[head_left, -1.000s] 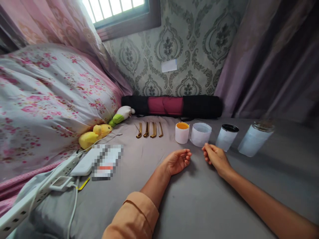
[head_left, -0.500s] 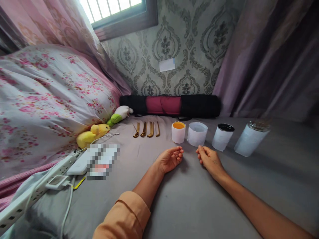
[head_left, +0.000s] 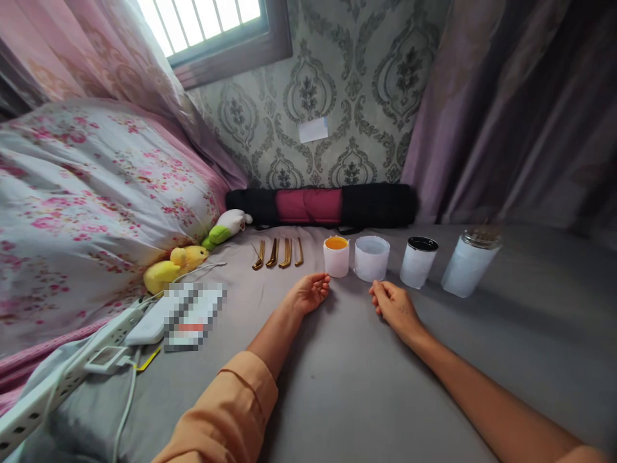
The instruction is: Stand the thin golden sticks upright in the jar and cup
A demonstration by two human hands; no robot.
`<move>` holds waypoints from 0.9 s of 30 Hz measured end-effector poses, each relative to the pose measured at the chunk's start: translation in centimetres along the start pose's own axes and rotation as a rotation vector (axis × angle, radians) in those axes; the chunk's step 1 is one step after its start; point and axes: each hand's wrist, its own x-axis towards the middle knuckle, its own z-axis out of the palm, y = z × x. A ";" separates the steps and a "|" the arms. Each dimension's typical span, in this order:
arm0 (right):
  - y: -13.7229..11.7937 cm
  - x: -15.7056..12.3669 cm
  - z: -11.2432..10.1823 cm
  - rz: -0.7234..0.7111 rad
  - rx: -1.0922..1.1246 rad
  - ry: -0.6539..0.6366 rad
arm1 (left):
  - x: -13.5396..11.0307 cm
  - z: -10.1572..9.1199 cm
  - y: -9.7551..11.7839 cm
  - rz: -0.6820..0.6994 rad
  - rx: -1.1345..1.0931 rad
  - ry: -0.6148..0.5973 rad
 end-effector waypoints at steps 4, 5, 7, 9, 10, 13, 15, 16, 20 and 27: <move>-0.1 -0.1 -0.1 0.003 -0.015 0.005 | 0.8 -0.6 1.3 0.040 0.088 0.089; -0.1 -0.1 -0.1 0.002 -0.017 0.005 | 1.1 -0.8 1.7 0.053 0.116 0.115; -0.1 -0.2 -0.1 -0.002 -0.020 0.003 | 1.5 -1.3 2.4 0.084 0.180 0.171; -0.1 -0.1 -0.1 -0.004 -0.024 0.002 | 1.9 -1.7 3.1 0.121 0.258 0.222; 0.0 -0.1 -0.1 -0.005 -0.024 0.002 | 2.1 -1.9 3.4 0.143 0.302 0.246; 0.1 0.0 0.0 -0.002 -0.023 -0.001 | 2.3 -2.2 4.4 0.219 0.457 0.317; 0.1 0.0 0.0 0.000 -0.018 -0.007 | 2.3 -2.1 5.1 0.272 0.576 0.366; 0.1 0.0 -0.1 0.000 -0.017 -0.009 | 2.4 -2.0 5.5 0.296 0.640 0.392; 0.0 0.0 -0.1 -0.012 -0.031 -0.011 | 2.6 -1.7 6.9 0.373 0.896 0.489; -0.1 0.0 -0.1 -0.001 -0.015 -0.007 | 3.7 -2.1 8.7 0.415 1.248 0.606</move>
